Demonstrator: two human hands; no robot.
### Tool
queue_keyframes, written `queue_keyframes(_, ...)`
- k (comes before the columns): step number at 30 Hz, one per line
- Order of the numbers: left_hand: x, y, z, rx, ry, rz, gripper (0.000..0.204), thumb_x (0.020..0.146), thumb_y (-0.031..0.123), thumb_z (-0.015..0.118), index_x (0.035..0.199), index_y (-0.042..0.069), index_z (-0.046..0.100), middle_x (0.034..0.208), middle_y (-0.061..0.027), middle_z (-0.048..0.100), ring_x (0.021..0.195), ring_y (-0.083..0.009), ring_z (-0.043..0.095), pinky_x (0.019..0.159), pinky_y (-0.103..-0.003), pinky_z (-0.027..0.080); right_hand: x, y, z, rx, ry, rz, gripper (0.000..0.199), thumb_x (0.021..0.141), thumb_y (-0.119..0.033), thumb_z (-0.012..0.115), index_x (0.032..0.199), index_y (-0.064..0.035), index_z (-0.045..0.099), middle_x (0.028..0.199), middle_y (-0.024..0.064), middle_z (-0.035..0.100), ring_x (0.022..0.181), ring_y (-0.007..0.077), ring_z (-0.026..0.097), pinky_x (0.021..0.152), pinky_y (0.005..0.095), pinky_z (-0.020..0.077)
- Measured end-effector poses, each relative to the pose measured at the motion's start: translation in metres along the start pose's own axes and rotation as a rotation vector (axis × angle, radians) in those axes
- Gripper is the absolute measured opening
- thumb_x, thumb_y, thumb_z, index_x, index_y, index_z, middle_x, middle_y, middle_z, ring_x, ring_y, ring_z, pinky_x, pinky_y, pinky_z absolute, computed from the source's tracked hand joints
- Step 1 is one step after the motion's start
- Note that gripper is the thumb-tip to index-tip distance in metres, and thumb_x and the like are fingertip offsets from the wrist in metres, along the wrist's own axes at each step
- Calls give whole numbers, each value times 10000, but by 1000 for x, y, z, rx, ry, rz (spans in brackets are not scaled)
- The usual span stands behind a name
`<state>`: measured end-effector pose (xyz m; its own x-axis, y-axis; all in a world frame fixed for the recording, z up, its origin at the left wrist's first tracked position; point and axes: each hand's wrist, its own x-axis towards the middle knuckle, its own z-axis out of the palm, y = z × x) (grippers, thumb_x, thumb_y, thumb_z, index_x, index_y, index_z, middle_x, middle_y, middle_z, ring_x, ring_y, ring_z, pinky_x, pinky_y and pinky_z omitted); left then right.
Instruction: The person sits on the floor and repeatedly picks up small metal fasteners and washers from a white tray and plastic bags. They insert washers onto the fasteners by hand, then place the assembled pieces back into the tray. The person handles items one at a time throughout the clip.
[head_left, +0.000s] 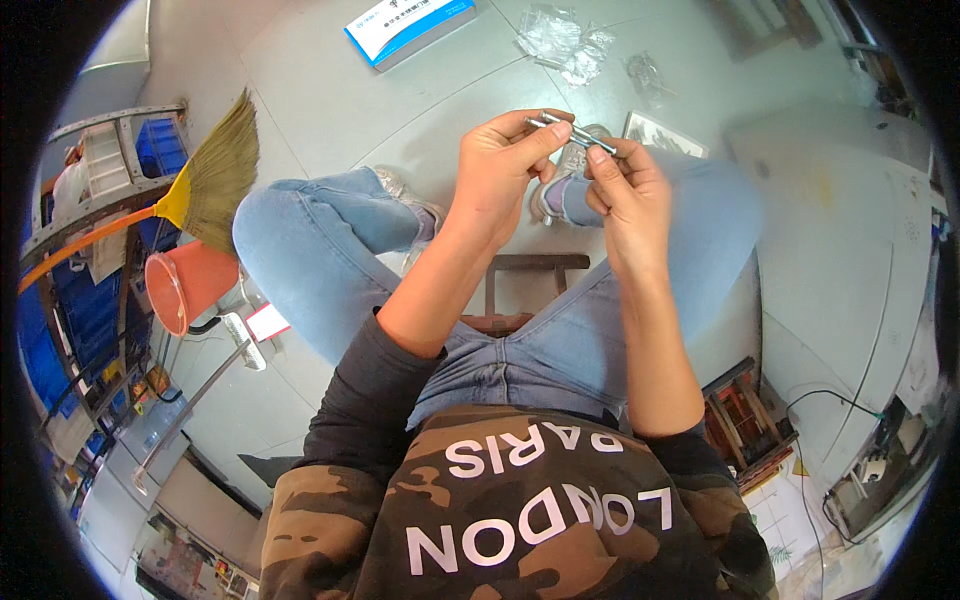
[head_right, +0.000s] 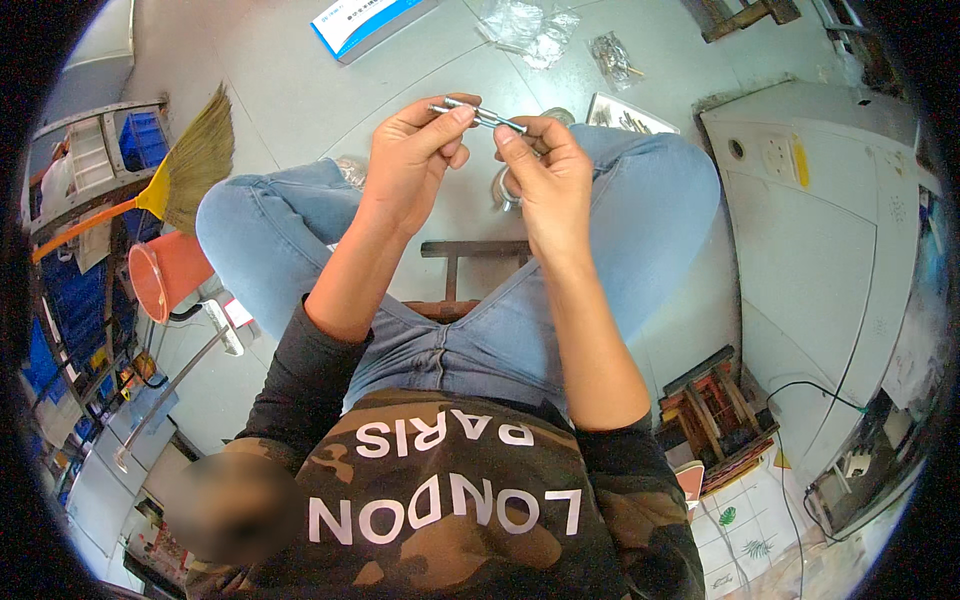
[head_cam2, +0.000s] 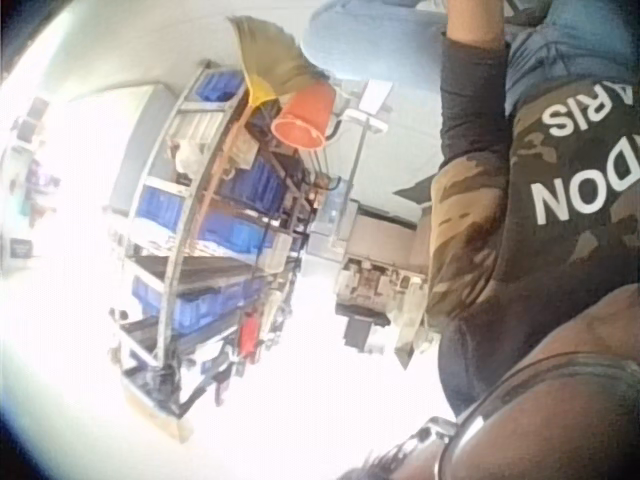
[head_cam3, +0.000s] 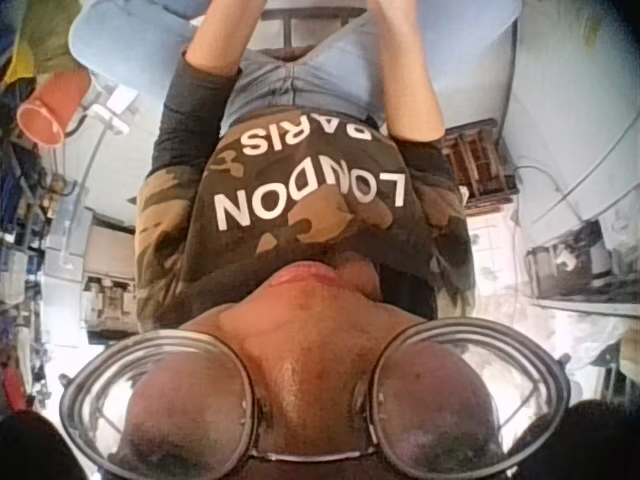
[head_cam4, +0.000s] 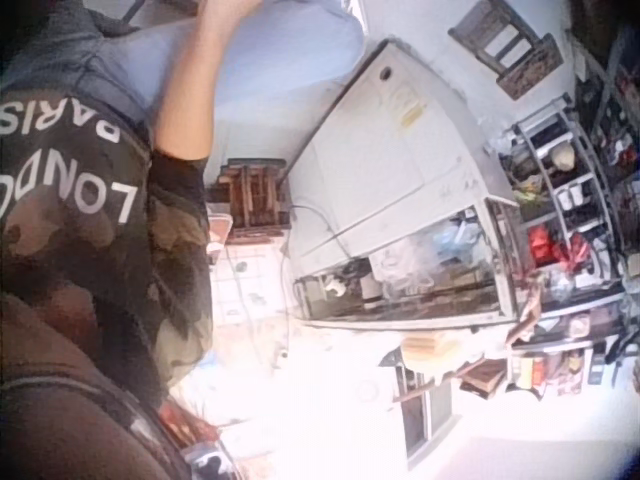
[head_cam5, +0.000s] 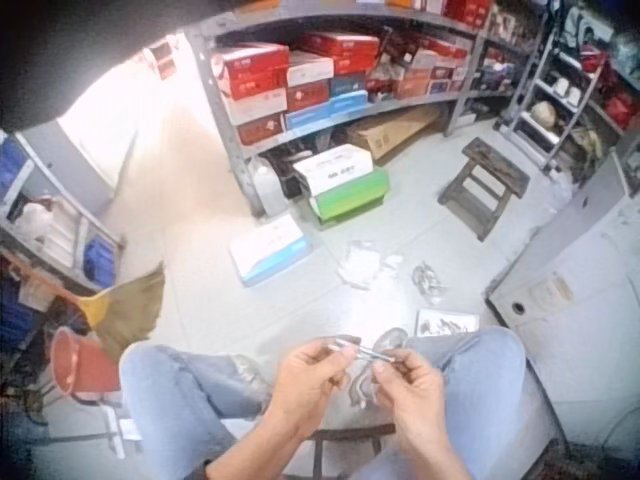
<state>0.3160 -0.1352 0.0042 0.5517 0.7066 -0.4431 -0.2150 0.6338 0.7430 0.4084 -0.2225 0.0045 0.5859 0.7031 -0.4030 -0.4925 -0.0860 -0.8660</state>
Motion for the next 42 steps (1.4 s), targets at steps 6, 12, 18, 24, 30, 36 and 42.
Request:
queue_keyframes(6,-37,7,-6,72,-95,44,185,755,87,633,887,-41,612,692,-52,572,503,-78,448,468,-204,347,-32,-16,-6,-191,-96,-132,136,785,-105,632,867,-11,579,683,-11,537,539,11,401,451,160,292)
queue_keyframes(12,-68,10,-9,57,-124,8,189,794,84,600,933,-45,596,730,-56,542,550,-61,393,490,-216,347,-60,-24,-9,-238,-95,-165,142,784,-103,633,870,-2,582,688,-24,535,557,11,405,465,155,290)
queue_keyframes(18,-83,14,-9,49,-123,40,208,805,110,598,938,-49,590,733,-71,557,536,-56,392,483,-208,356,-76,-35,-10,-260,-104,-224,151,783,-114,634,861,7,588,698,-24,543,559,13,410,474,155,296)
queue_keyframes(24,-92,18,-7,174,-131,66,221,812,131,597,932,-54,589,718,-96,583,508,-59,389,463,-208,364,-85,-44,-10,-322,-107,-257,160,781,-125,634,863,6,597,697,-7,556,570,24,432,494,163,316)
queue_keyframes(30,-95,17,-5,207,-192,39,222,817,143,591,912,-58,592,717,-97,584,504,-60,394,452,-206,367,-88,-50,-14,-380,-124,-220,174,783,-154,630,841,8,602,668,0,552,558,19,408,478,167,287)
queue_keyframes(36,-97,11,0,115,-150,10,244,803,178,609,863,-59,610,625,-78,567,449,-78,415,427,-216,336,-89,-51,-16,-375,-119,-219,176,786,-163,628,834,5,603,649,-3,539,544,18,398,470,171,280)
queue_keyframes(42,-99,9,-1,120,-165,-25,230,830,164,579,886,-59,570,723,-95,568,515,-61,394,456,-212,361,-88,-53,-17,-397,-116,-240,175,787,-163,629,825,6,605,645,0,540,554,25,413,478,175,296)
